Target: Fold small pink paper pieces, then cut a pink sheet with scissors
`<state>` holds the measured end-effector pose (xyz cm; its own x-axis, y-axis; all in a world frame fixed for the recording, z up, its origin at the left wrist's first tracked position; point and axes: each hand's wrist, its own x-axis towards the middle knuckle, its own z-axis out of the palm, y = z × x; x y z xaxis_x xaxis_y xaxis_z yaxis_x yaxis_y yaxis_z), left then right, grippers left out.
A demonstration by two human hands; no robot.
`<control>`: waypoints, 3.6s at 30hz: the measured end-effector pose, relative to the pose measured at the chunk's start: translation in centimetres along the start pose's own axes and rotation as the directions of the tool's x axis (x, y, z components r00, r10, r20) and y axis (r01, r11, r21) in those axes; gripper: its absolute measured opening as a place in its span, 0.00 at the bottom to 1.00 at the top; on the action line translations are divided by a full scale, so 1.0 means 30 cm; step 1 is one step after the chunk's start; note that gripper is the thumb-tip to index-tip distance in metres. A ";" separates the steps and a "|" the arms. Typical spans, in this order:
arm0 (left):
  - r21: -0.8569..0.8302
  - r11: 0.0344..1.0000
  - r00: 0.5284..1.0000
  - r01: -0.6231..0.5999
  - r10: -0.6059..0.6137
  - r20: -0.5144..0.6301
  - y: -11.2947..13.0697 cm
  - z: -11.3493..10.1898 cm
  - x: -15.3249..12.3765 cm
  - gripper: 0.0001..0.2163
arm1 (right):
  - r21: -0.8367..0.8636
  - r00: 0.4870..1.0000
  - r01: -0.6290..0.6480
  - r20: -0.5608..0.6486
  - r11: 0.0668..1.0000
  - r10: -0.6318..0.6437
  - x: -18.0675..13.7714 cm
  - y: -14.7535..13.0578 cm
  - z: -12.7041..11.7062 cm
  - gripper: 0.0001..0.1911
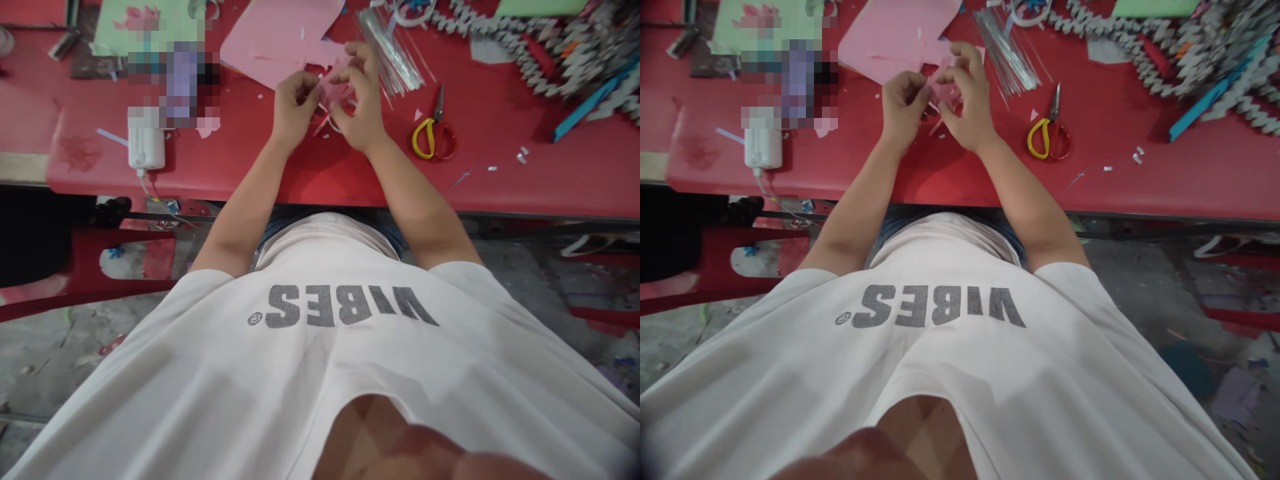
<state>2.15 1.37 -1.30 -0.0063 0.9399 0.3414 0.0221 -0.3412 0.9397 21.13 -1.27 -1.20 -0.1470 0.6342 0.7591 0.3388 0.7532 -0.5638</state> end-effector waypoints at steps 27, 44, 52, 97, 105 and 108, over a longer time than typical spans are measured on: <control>-0.093 0.996 0.998 0.013 -0.019 -0.062 0.016 -0.030 -0.009 0.08 | -0.026 0.997 -0.074 -0.025 0.997 0.073 0.015 -0.069 -0.040 0.34; 0.070 0.967 0.952 0.244 -0.252 0.173 0.124 -0.038 -0.007 0.26 | 0.164 0.952 -0.306 0.045 0.938 0.303 0.003 -0.061 0.033 0.13; -0.074 0.969 0.963 0.234 -0.242 -0.120 0.060 -0.030 -0.001 0.23 | 0.217 0.927 -0.363 -0.010 0.906 0.374 0.010 -0.055 0.048 0.14; -0.078 0.982 0.972 0.175 -0.184 -0.144 0.058 -0.019 -0.020 0.07 | 0.131 0.903 -0.413 -0.071 0.901 0.424 0.017 -0.066 0.045 0.14; -0.158 0.984 0.971 0.087 -0.119 -0.206 0.003 -0.025 -0.003 0.05 | 0.005 0.965 -0.261 -0.026 0.965 0.261 0.048 0.003 -0.087 0.07; -0.320 0.942 0.971 0.096 -0.159 -0.178 -0.001 -0.052 0.009 0.08 | -0.199 0.909 -0.235 0.303 0.951 0.288 0.043 0.028 -0.128 0.12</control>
<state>0.58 1.61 -1.21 -0.1874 0.9647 0.1850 -0.3000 -0.2355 0.9244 24.79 -0.49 0.54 -0.3173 0.8458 0.4289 0.5415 0.5329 -0.6502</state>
